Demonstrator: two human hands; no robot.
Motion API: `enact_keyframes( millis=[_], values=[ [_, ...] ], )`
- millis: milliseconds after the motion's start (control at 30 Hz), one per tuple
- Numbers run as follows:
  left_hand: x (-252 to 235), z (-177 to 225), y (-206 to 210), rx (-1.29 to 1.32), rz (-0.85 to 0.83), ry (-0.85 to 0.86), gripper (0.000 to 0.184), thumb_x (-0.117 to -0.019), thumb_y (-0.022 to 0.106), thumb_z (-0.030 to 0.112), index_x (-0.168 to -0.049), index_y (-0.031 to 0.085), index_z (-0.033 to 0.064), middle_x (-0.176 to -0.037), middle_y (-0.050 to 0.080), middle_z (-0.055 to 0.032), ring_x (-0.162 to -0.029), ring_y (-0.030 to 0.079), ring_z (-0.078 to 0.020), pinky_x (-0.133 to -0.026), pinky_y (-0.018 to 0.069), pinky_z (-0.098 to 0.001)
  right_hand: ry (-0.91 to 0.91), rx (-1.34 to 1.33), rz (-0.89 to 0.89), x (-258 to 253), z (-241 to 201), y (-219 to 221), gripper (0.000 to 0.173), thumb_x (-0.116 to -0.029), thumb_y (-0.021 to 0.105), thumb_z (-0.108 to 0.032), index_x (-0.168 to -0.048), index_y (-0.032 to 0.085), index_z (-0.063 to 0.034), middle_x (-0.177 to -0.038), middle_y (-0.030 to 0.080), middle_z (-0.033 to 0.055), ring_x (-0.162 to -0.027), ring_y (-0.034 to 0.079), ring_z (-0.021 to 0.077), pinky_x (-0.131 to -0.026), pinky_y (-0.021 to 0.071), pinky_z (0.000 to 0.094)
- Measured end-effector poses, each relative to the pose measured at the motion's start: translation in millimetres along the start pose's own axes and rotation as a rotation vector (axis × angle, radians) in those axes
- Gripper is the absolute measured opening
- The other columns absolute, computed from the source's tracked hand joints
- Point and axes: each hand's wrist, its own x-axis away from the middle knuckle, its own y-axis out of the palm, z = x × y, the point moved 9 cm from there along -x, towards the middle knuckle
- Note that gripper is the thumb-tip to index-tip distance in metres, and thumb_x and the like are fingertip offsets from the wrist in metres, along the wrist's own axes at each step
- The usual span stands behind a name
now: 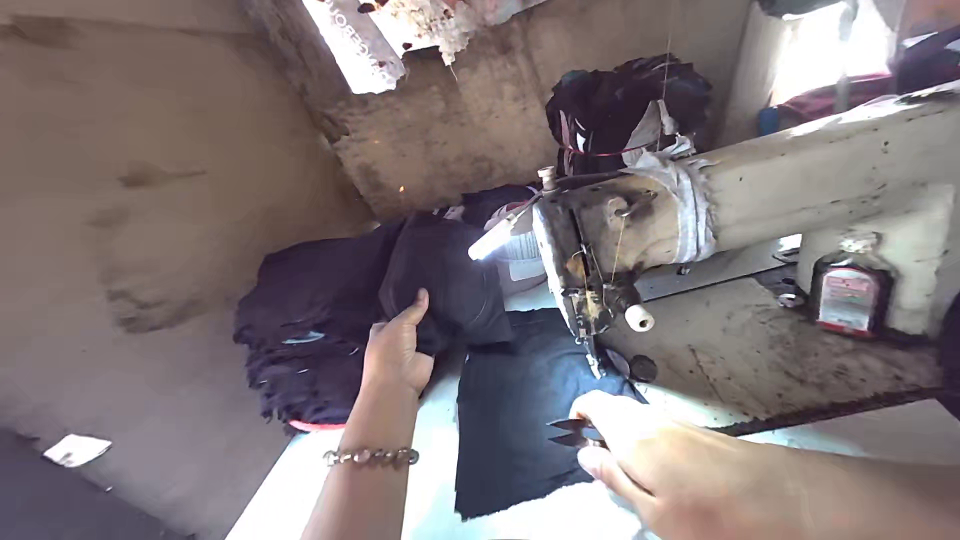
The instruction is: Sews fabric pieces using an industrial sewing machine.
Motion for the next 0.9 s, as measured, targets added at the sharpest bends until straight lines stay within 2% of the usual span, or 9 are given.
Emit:
enact_keyframes(
  millis=[67, 167, 233, 333, 500, 633, 767, 833, 900],
  values=[
    [7.0, 0.9, 2.1, 0.116, 0.008, 0.054, 0.041, -0.1001, 0.062, 0.008, -0.138, 0.046, 0.0070, -0.123, 0.062, -0.0118, -0.108, 0.066, -0.0209, -0.090, 0.0568, -0.0434, 0.023, 0.030, -0.039, -20.5, -12.5, 2.5, 0.037, -0.1101, 0.040, -0.020, -0.137, 0.047, 0.0051, -0.118, 0.059, 0.0239, -0.106, 0.064, 0.0365, -0.091, 0.0528, 0.0490],
    [13.2, 3.6, 6.6, 0.200, 0.012, 0.117, 0.043, -0.1000, 0.061, 0.005, -0.140, 0.046, 0.0105, -0.125, 0.062, -0.0095, -0.111, 0.065, -0.0193, -0.093, 0.0559, -0.0426, 0.094, 0.064, 0.018, -57.5, -21.7, -6.4, 0.038, -0.1102, 0.042, -0.021, -0.137, 0.048, 0.0057, -0.124, 0.059, 0.0247, -0.114, 0.062, 0.0367, -0.098, 0.0507, 0.0493],
    [15.0, 4.4, 6.3, 0.201, 0.016, 0.148, 0.043, -0.0997, 0.062, 0.005, -0.140, 0.047, 0.0103, -0.126, 0.062, -0.0091, -0.112, 0.064, -0.0189, -0.094, 0.0551, -0.0425, 0.134, 0.110, 0.061, -80.4, -25.0, -13.6, 0.038, -0.1111, 0.039, -0.022, -0.135, 0.050, 0.0062, -0.126, 0.059, 0.0254, -0.118, 0.061, 0.0374, -0.100, 0.0494, 0.0498],
    [17.9, 3.2, 3.7, 0.211, 0.032, 0.173, 0.040, -0.0979, 0.064, 0.004, -0.135, 0.050, 0.0084, -0.121, 0.063, -0.0088, -0.109, 0.065, -0.0185, -0.092, 0.0558, -0.0416, 0.191, 0.165, 0.096, -110.5, -24.6, -17.0, 0.038, -0.1118, 0.035, -0.021, -0.131, 0.052, 0.0071, -0.124, 0.060, 0.0259, -0.119, 0.062, 0.0382, -0.099, 0.0499, 0.0510],
    [21.8, 3.4, 4.7, 0.225, 0.021, 0.188, 0.034, -0.0973, 0.065, 0.003, -0.129, 0.053, 0.0077, -0.116, 0.065, -0.0070, -0.105, 0.066, -0.0154, -0.090, 0.0561, -0.0382, 0.196, 0.193, 0.104, -135.9, -26.1, -13.6, 0.033, -0.1105, 0.038, -0.016, -0.127, 0.058, 0.0058, -0.122, 0.063, 0.0252, -0.119, 0.062, 0.0383, -0.098, 0.0504, 0.0515],
    [25.5, 6.6, 6.0, 0.236, 0.012, 0.181, 0.032, -0.0968, 0.066, 0.003, -0.126, 0.055, 0.0087, -0.113, 0.065, -0.0059, -0.103, 0.065, -0.0144, -0.088, 0.0561, -0.0372, 0.203, 0.191, 0.099, -132.5, -21.5, -9.7, 0.031, -0.1096, 0.039, -0.015, -0.124, 0.059, 0.0033, -0.119, 0.065, 0.0230, -0.116, 0.064, 0.0367, -0.096, 0.0513, 0.0513],
    [37.2, 12.9, 11.9, 0.051, -0.123, 0.135, 0.042, -0.0981, 0.068, 0.015, -0.137, 0.052, 0.0123, -0.123, 0.065, -0.0076, -0.108, 0.065, -0.0187, -0.090, 0.0554, -0.0438, 0.168, 0.180, 0.137, -109.5, -12.0, -8.2, 0.030, -0.1087, 0.045, -0.022, -0.117, 0.060, 0.0036, -0.106, 0.066, 0.0219, -0.103, 0.066, 0.0359, -0.090, 0.0531, 0.0529],
    [52.3, 24.8, 11.0, -0.082, -0.239, 0.135, 0.043, -0.0979, 0.069, 0.019, -0.137, 0.054, 0.0116, -0.117, 0.068, -0.0093, -0.100, 0.067, -0.0198, -0.084, 0.0574, -0.0430, 0.087, 0.239, 0.208, -88.8, -13.2, -8.1, 0.026, -0.1062, 0.052, -0.021, -0.112, 0.063, 0.0013, -0.099, 0.067, 0.0197, -0.096, 0.068, 0.0351, -0.086, 0.0547, 0.0540],
    [75.9, 40.3, 0.9, -0.199, -0.416, 0.183, 0.042, -0.1006, 0.065, 0.023, -0.138, 0.050, 0.0109, -0.108, 0.069, -0.0077, -0.089, 0.070, -0.0158, -0.078, 0.0606, -0.0372, -0.094, 0.347, 0.302, -61.0, -15.0, -7.4, 0.020, -0.0973, 0.064, -0.016, -0.106, 0.068, 0.0014, -0.096, 0.069, 0.0222, -0.091, 0.070, 0.0400, -0.078, 0.0564, 0.0594]
  ],
)
